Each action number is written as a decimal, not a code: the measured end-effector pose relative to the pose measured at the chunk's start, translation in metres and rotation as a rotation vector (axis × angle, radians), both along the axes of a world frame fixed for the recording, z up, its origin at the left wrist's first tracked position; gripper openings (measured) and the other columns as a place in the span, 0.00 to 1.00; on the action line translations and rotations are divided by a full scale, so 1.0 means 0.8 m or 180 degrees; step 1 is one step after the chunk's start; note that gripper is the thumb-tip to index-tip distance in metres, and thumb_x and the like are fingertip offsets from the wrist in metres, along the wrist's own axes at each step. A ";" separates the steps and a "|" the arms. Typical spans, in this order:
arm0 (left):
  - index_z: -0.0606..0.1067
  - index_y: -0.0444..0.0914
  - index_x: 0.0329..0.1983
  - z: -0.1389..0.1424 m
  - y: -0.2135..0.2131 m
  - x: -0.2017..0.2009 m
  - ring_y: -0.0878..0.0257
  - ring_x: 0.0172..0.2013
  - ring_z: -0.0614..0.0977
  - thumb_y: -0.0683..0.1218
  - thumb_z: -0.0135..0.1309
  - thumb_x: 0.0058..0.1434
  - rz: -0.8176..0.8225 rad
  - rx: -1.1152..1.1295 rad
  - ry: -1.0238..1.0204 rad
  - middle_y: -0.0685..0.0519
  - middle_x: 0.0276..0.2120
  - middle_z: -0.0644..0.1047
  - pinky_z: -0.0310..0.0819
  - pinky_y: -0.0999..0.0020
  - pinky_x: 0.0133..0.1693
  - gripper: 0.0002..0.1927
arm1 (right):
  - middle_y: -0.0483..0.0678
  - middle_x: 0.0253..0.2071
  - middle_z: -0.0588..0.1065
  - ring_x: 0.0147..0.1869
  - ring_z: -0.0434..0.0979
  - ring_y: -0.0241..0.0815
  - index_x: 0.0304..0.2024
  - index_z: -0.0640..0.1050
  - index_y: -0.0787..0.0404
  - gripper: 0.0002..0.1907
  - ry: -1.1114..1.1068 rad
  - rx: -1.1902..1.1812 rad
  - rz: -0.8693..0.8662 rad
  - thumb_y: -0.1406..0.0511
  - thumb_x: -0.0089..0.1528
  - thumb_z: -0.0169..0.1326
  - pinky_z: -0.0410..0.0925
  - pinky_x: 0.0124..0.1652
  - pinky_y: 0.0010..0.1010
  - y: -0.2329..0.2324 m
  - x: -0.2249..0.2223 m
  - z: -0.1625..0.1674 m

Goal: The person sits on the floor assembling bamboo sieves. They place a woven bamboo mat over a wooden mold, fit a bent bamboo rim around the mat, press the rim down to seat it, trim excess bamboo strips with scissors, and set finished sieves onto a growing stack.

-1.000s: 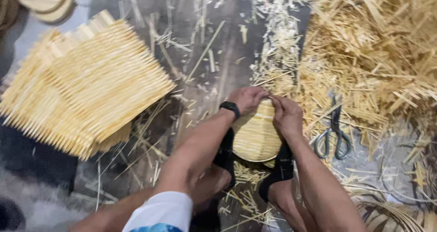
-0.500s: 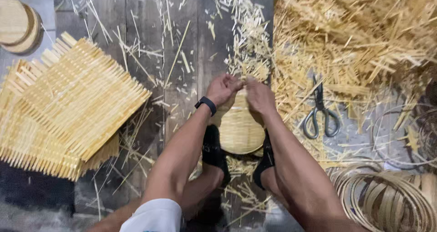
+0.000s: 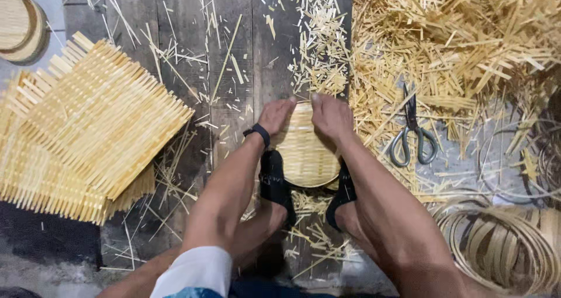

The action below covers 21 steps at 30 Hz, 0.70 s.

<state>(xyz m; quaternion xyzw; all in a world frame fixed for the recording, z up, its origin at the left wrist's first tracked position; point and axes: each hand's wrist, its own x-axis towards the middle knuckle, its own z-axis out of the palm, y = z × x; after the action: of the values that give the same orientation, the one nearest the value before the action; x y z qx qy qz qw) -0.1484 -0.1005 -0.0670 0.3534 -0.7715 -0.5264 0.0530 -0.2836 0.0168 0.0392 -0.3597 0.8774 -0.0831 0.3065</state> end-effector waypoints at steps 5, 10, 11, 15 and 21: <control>0.76 0.31 0.32 -0.032 0.005 0.010 0.61 0.33 0.72 0.60 0.50 0.68 0.0401 0.0896 0.0087 0.49 0.29 0.75 0.69 0.57 0.38 0.26 | 0.68 0.72 0.54 0.77 0.47 0.65 0.71 0.56 0.72 0.49 0.0928 -0.0587 0.1822 0.45 0.60 0.52 0.40 0.72 0.57 0.116 0.102 -0.024; 0.77 0.33 0.37 -0.053 0.006 0.014 0.58 0.35 0.72 0.59 0.48 0.72 0.0038 0.0241 0.0278 0.46 0.31 0.77 0.67 0.56 0.40 0.24 | 0.63 0.75 0.56 0.81 0.47 0.62 0.74 0.58 0.64 0.43 0.1462 -0.1698 0.1875 0.46 0.66 0.52 0.37 0.75 0.62 0.166 0.142 -0.089; 0.77 0.33 0.37 -0.051 0.008 0.016 0.58 0.35 0.73 0.59 0.50 0.71 0.0168 0.0384 0.0222 0.46 0.31 0.77 0.68 0.57 0.40 0.24 | 0.62 0.74 0.56 0.80 0.48 0.62 0.74 0.59 0.63 0.44 0.1333 -0.1486 0.1879 0.45 0.64 0.52 0.37 0.75 0.61 0.164 0.145 -0.090; 0.78 0.36 0.36 0.005 0.018 0.015 0.60 0.34 0.75 0.59 0.55 0.66 0.0125 0.0269 0.0066 0.48 0.31 0.78 0.70 0.61 0.37 0.21 | 0.59 0.71 0.60 0.76 0.53 0.59 0.68 0.64 0.62 0.41 0.1051 -0.1212 0.1742 0.47 0.60 0.54 0.46 0.70 0.57 0.145 0.124 -0.032; 0.79 0.39 0.35 0.152 0.061 0.025 0.62 0.33 0.79 0.59 0.64 0.58 0.0305 -0.0183 -0.0320 0.52 0.31 0.79 0.73 0.66 0.34 0.19 | 0.57 0.42 0.77 0.50 0.76 0.59 0.36 0.80 0.63 0.07 0.1159 -0.1061 0.2018 0.65 0.59 0.57 0.70 0.49 0.49 0.221 -0.069 0.132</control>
<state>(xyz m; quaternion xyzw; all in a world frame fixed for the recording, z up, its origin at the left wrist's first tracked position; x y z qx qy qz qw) -0.1285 -0.0521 0.0542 0.4142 -0.7702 -0.4825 0.0494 -0.3392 0.1939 0.1450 -0.6662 0.7374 -0.0604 0.0939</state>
